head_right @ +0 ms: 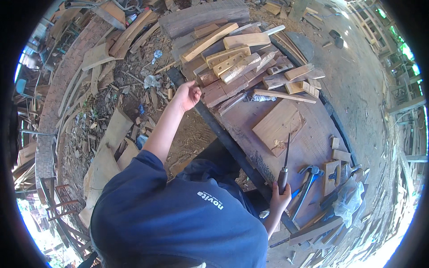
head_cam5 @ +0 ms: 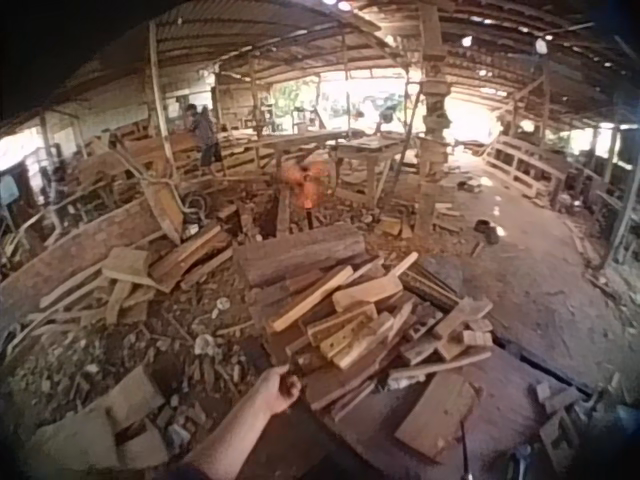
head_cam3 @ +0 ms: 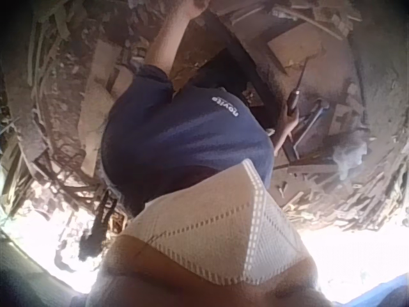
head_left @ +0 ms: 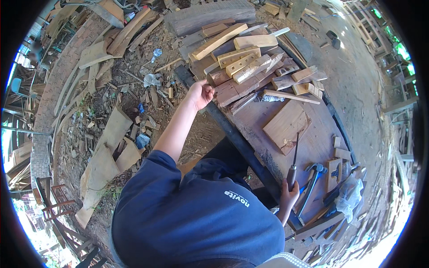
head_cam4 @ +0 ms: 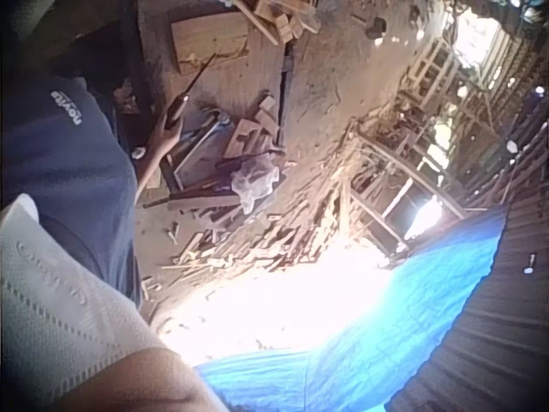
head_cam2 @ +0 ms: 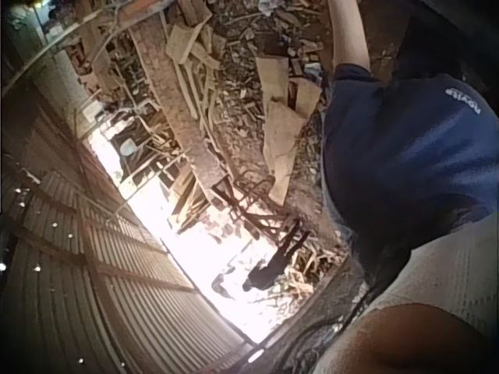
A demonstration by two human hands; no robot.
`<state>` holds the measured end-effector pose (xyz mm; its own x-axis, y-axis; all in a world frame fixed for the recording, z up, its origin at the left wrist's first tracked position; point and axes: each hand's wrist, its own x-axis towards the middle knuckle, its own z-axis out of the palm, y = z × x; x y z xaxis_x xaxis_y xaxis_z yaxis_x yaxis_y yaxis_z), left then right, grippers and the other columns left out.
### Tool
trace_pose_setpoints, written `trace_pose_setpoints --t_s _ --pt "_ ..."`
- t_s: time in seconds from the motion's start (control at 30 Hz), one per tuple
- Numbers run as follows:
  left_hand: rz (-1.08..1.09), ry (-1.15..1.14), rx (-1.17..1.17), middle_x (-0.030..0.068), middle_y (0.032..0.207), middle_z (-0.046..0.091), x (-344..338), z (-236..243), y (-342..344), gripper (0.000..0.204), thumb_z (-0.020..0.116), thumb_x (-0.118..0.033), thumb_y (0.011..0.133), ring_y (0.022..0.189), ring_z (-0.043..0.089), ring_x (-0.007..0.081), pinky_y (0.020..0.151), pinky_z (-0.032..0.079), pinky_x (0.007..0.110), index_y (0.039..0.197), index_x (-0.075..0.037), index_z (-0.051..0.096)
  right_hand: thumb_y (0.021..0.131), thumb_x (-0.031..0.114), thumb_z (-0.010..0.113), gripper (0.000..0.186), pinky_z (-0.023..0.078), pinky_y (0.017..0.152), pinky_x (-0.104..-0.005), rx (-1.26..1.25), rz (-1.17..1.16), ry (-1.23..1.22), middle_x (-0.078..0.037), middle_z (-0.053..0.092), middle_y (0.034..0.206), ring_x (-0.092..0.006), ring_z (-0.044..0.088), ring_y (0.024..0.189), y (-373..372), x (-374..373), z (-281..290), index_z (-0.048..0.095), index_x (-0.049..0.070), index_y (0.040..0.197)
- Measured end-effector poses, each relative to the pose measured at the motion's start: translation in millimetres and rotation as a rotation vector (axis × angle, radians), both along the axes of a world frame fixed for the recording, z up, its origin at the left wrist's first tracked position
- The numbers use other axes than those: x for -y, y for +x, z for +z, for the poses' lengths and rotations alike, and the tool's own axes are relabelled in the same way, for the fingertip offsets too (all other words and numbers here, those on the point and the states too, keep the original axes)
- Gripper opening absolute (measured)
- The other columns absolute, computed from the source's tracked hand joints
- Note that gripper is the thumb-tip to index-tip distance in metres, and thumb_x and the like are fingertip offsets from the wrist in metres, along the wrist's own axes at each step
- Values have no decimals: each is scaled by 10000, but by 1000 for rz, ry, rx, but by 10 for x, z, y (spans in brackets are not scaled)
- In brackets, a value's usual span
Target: Chiseling and carving a piece of wood at a woodworking station using a hammer and chisel.
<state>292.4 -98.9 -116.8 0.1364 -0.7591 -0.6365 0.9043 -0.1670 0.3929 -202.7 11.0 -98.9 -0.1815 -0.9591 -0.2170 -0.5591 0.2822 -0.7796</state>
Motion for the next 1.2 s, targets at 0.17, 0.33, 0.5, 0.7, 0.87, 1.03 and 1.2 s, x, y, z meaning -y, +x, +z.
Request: trace_pose_setpoints --t_s 0.17,0.33,0.5,0.7,0.87,1.03,1.2 --pt "-77 169 641 40 604 557 -158 539 -88 250 490 -219 983 590 641 180 486 517 259 1104 -16 572 844 277 723 320 394 568 -291 20 -27 -11 -35 542 647 -114 465 616 -9 -26 -65 604 -17 886" --pt "151 129 1118 53 678 617 312 606 765 257 482 -205 960 625 662 151 527 519 279 1112 -32 595 841 281 725 326 394 568 -296 7 -24 20 -40 538 645 -114 471 619 36 22 -41 604 -18 887" --pt "181 292 2056 128 961 707 1500 847 1813 287 500 -309 941 893 692 283 765 539 392 1073 -89 628 829 277 728 326 403 579 -301 -53 -36 21 -49 559 664 -123 483 627 54 61 -3 605 -20 888" --pt "-209 510 2296 222 1160 644 3078 922 2499 565 424 -510 938 1140 591 373 967 456 474 1182 -41 626 821 229 712 269 402 541 -293 -42 -66 75 -29 532 624 -103 490 599 -109 124 -156 583 -7 815" --pt "-395 512 1908 255 1482 353 3948 501 2654 799 342 -633 926 1392 338 365 1142 277 443 1455 -35 363 820 176 705 188 422 458 -223 58 -197 -27 -6 577 622 -84 526 485 -252 -145 -363 587 46 888" --pt "-551 821 1938 221 1506 330 4029 262 3602 900 349 -725 845 1421 295 335 1156 236 412 1419 -35 426 832 186 705 236 434 544 -236 115 -151 75 -5 593 728 -93 537 594 -375 -55 -456 591 36 974" --pt "-688 851 2013 153 1488 400 4135 296 3260 890 248 -738 877 1395 361 303 1138 264 428 1414 -59 454 846 198 706 313 449 651 -252 139 -113 251 -4 614 861 -104 551 731 -491 -53 -369 597 23 1082"
